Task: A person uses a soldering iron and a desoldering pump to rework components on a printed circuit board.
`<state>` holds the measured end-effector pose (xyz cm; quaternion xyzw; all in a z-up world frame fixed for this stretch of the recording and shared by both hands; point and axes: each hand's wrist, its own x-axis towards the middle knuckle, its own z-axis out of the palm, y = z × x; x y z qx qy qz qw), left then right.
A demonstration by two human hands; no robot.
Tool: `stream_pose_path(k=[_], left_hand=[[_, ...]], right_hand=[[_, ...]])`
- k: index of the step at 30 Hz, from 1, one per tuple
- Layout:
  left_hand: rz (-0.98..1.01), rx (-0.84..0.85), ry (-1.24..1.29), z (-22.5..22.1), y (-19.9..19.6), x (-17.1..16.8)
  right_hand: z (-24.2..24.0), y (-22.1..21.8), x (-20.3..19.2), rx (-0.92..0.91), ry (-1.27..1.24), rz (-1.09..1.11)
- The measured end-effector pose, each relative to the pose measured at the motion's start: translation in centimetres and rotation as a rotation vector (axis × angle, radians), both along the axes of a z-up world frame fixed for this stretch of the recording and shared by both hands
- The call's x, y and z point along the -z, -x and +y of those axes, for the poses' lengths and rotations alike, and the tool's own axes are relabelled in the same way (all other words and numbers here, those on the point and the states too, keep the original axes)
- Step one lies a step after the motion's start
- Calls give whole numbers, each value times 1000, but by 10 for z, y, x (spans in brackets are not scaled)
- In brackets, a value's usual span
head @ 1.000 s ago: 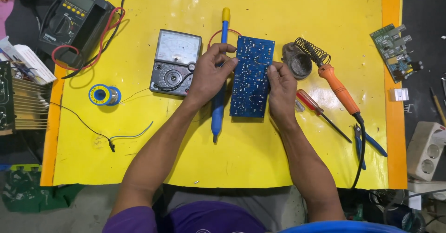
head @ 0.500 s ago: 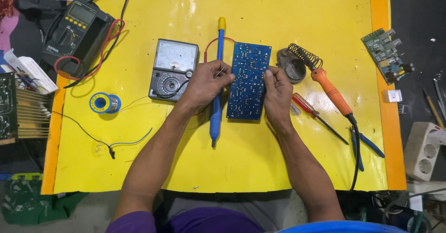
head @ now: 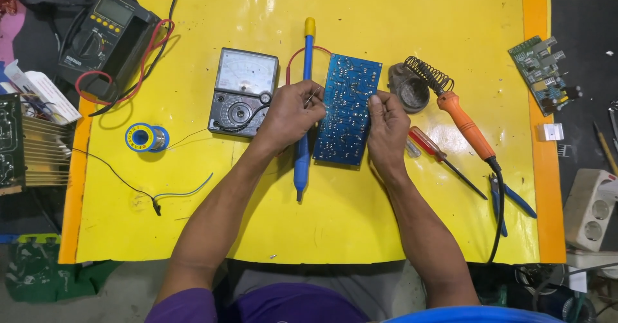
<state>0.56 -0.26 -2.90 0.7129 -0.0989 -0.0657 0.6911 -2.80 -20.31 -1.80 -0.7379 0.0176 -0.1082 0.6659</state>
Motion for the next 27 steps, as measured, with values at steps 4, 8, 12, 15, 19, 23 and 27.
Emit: stream_pose_path(k=[4, 8, 12, 15, 19, 23, 27], left_hand=[[49, 30, -8, 4, 9, -31], [21, 33, -19, 2, 3, -9], [62, 14, 24, 0, 4, -12], [115, 11, 54, 0, 8, -25], [109, 20, 91, 0, 11, -34], [84, 8, 82, -2, 9, -17], [117, 13, 81, 0, 12, -34]], right_hand=[[-2, -1, 3, 1, 4, -7], [-2, -2, 8, 16, 6, -28], [-3, -3, 2, 8, -1, -3], [-4, -2, -1, 16, -3, 11], [-1, -2, -8, 11, 3, 23], [-1, -2, -8, -3, 5, 19], [-2, -2, -9, 2, -14, 44]])
